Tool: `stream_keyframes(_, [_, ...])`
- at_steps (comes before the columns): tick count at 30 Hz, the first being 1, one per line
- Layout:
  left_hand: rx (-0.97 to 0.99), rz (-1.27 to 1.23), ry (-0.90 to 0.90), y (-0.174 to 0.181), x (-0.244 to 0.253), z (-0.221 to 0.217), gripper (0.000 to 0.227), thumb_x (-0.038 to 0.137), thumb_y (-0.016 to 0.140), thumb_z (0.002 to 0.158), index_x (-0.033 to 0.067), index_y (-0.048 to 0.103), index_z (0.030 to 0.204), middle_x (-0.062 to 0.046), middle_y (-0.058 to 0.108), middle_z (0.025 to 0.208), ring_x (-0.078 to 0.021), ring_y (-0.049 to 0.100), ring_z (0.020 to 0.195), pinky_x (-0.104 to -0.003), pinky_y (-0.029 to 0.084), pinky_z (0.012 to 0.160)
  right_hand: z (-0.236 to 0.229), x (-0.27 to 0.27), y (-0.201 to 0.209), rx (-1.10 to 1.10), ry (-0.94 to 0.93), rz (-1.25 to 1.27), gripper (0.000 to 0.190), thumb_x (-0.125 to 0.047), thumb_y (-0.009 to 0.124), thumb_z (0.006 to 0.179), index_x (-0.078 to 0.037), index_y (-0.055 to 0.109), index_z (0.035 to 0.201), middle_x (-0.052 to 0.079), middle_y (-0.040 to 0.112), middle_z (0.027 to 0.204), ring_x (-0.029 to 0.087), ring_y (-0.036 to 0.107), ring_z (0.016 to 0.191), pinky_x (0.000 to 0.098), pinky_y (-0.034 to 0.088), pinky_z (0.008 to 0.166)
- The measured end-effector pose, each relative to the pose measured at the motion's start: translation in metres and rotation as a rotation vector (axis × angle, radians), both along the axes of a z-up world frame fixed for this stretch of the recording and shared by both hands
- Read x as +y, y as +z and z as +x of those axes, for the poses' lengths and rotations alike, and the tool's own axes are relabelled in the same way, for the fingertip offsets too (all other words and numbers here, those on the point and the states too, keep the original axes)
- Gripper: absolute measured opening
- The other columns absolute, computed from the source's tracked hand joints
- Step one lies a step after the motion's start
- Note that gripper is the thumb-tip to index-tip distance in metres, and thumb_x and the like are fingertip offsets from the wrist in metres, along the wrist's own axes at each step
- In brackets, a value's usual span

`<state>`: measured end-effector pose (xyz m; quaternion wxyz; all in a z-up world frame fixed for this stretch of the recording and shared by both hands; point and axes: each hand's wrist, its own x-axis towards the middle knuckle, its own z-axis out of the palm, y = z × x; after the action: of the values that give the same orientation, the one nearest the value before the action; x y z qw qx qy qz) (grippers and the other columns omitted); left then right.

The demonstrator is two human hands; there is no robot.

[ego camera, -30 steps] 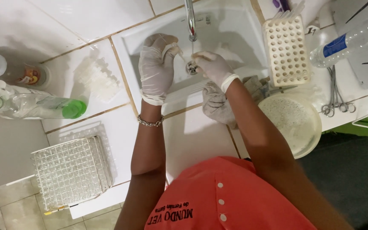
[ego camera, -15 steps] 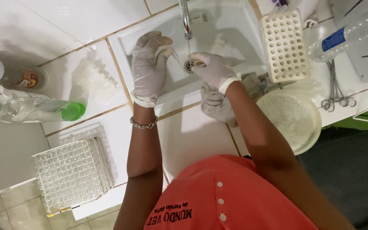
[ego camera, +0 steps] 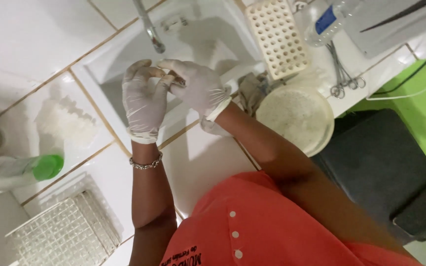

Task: The person repeatedly washes small test tubes under running water in a sink, then places them into a test tube rack. The process is repeated for multiple tubes throughout the clip.

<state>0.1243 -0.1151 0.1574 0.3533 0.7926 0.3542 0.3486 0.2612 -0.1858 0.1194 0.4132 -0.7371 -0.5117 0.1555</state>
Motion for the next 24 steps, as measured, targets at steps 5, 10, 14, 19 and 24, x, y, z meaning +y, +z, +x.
stream_keyframes(5, [-0.063,-0.023,-0.007,0.004,-0.013,0.011,0.020,0.018,0.089,0.093,0.0132,0.073,0.102,-0.013,0.061,0.122,-0.0378,0.063,0.120,-0.049,0.050,0.103,-0.008,-0.026,0.028,0.032,-0.074,0.088,0.055,-0.034,0.065,0.099,-0.045,0.044,0.149,-0.001,0.077,0.106,0.025,0.075,0.104,0.0391,0.059,0.098])
stream_keyframes(10, [-0.184,-0.426,-0.130,-0.002,-0.031,0.025,0.034,0.021,0.085,0.093,0.0071,0.070,0.119,-0.013,0.068,0.115,-0.0255,0.067,0.114,-0.039,0.051,0.104,0.015,-0.032,0.030,0.349,-0.063,0.194,0.038,-0.021,0.076,0.093,-0.039,0.067,0.126,0.000,0.081,0.101,0.018,0.079,0.098,0.0302,0.063,0.088])
stream_keyframes(14, [-0.150,-0.515,-0.190,-0.027,-0.033,0.032,0.032,0.007,0.083,0.091,0.0029,0.072,0.120,-0.016,0.072,0.108,-0.0226,0.070,0.108,-0.039,0.055,0.098,0.024,-0.037,0.035,0.558,-0.121,0.204,0.023,-0.027,0.081,0.089,-0.035,0.072,0.108,-0.003,0.081,0.096,0.011,0.078,0.093,0.0259,0.063,0.086])
stream_keyframes(19, [-0.108,-0.420,-0.141,-0.038,-0.029,0.034,0.019,0.007,0.079,0.095,0.0102,0.077,0.114,-0.009,0.076,0.104,-0.0138,0.069,0.100,-0.033,0.056,0.092,0.035,-0.054,0.052,0.552,-0.068,0.241,0.019,-0.015,0.078,0.091,-0.023,0.075,0.108,0.007,0.080,0.100,0.020,0.077,0.098,0.0360,0.062,0.091])
stream_keyframes(24, [-0.131,-0.338,-0.243,-0.044,-0.027,0.028,0.023,0.010,0.073,0.095,0.0078,0.073,0.118,-0.011,0.074,0.121,-0.0194,0.069,0.115,-0.030,0.056,0.103,0.079,-0.083,0.081,0.308,-0.034,-0.059,0.023,-0.022,0.063,0.098,-0.018,0.072,0.119,0.004,0.073,0.131,0.019,0.068,0.124,0.0369,0.053,0.109])
